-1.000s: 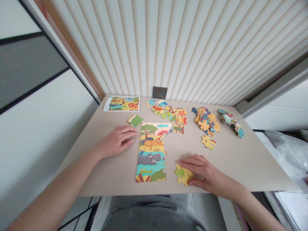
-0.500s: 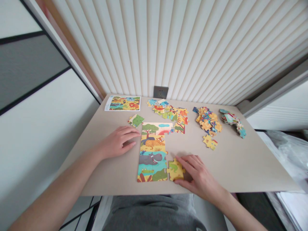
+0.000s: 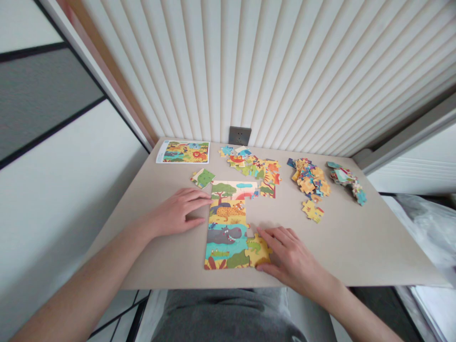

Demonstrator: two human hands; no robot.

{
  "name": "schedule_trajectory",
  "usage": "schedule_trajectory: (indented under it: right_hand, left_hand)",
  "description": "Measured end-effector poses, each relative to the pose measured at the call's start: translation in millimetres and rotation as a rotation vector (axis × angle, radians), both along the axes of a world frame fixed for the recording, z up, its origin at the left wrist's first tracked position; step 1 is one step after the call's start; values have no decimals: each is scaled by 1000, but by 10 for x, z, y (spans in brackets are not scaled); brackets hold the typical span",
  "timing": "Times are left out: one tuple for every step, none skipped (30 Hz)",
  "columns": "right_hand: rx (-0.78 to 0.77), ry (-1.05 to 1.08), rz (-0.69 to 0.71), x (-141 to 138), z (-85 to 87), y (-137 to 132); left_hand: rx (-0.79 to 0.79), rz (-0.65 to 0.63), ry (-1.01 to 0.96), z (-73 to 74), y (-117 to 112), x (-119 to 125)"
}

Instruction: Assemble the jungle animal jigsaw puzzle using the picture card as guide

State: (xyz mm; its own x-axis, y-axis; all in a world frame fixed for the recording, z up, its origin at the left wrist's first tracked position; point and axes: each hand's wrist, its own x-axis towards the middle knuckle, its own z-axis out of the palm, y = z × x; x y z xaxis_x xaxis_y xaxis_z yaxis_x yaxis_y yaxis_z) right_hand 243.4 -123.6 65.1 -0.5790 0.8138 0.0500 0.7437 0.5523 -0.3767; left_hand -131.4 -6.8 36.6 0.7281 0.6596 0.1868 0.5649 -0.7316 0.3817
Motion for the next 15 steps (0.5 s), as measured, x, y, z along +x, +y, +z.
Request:
schedule_trajectory:
  right_hand:
    - [3,-2,3,-10,12,2]
    - [2,-1,6,-19,24,1]
    - [-1,2,7,-30,34,-1]
    - [-4,9,5,-40,41,-4]
    - [-6,20,5,-51,45,-8]
    - [-9,31,6,-63,44,-12]
    - [-11,42,9,-75,40,-15]
    - [-12,52,14,-85,34,-17]
    - [-14,60,20,-95,25,-18]
    - [-18,65,24,-103,17,-19]
    - [-23,66,25,-109,11,-19]
    - [-25,67,23,-112,6,-20]
    - [-26,67,22,-113,4,-22]
    - [-25,65,19,-111,3,-25]
    - [-22,61,18,-105,5,-28]
  left_hand:
    - [1,-2,7,0,-2,1]
    - [2,-2,12,3,-5,1]
    - [1,-1,17,7,-8,2]
    - [0,1,20,13,-11,3]
    - [-2,1,23,18,-14,4]
    - [-4,1,26,22,-16,5]
    - [-3,0,29,24,-16,6]
    - [0,-2,33,24,-15,7]
    - [4,-4,35,22,-14,8]
    - [8,-5,38,19,-12,8]
    - [10,-6,40,15,-9,9]
    - [11,-6,39,11,-7,9]
    - [9,-6,39,8,-5,8]
    - [7,-6,37,6,-4,7]
    - [6,-6,36,5,-4,6]
